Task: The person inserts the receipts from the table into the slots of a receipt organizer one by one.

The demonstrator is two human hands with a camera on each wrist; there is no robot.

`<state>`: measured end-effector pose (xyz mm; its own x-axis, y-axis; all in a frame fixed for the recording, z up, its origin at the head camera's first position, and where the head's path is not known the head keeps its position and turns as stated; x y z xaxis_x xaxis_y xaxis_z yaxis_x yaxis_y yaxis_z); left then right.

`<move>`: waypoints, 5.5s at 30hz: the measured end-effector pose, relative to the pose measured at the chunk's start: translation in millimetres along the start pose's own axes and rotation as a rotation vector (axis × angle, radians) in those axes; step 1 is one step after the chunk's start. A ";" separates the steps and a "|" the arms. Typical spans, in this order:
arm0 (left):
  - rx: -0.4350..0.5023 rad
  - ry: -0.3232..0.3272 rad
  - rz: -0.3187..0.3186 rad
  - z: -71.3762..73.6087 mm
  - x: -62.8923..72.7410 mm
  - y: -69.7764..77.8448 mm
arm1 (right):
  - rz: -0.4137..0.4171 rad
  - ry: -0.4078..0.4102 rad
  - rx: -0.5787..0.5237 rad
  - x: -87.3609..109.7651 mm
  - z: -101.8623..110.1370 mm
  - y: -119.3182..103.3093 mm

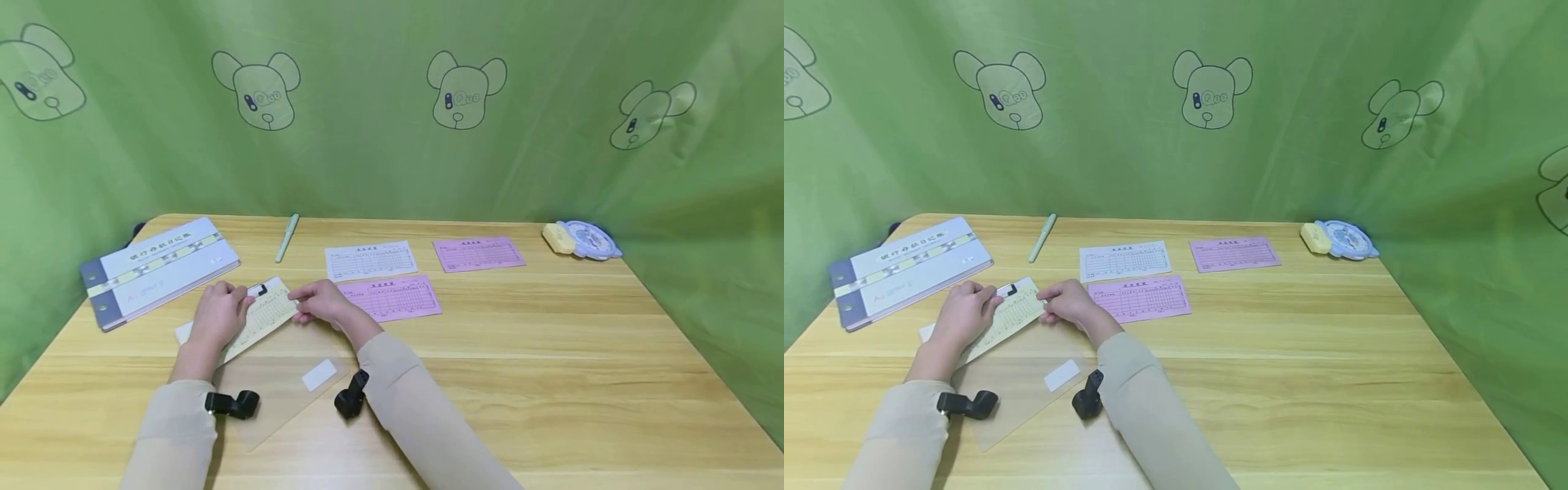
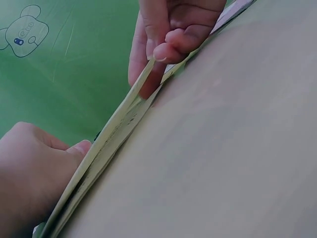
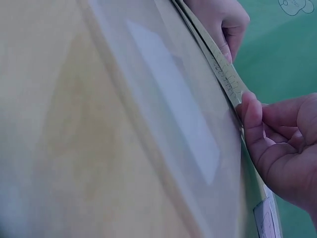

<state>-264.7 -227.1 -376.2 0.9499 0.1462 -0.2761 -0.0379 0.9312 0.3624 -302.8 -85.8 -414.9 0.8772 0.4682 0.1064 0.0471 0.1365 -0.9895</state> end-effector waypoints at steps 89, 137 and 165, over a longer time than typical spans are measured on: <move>0.144 -0.026 0.104 -2.6 1.7 -10.8 | 0.182 0.194 0.447 72.4 232.6 15.1; 0.151 -0.034 0.129 -1.6 1.6 -11.0 | 0.249 0.253 0.606 81.7 219.7 7.6; 0.214 -0.100 0.172 -1.9 1.0 -17.9 | 0.143 0.196 0.049 87.7 218.8 18.9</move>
<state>-263.6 -243.0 -384.7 0.9616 0.2520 -0.1087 -0.1448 0.8023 0.5791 -329.6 148.8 -402.9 0.9493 0.3086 -0.0603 -0.1034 0.1254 -0.9867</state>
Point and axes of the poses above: each hand's wrist, its own x-axis away from the middle knuckle, its own z-axis out of the back of the hand, y = z × x, the point moved 9 cm from there along -x, towards the middle knuckle, and after that the axes turned 13 degrees about z, right-handed, at the moved point
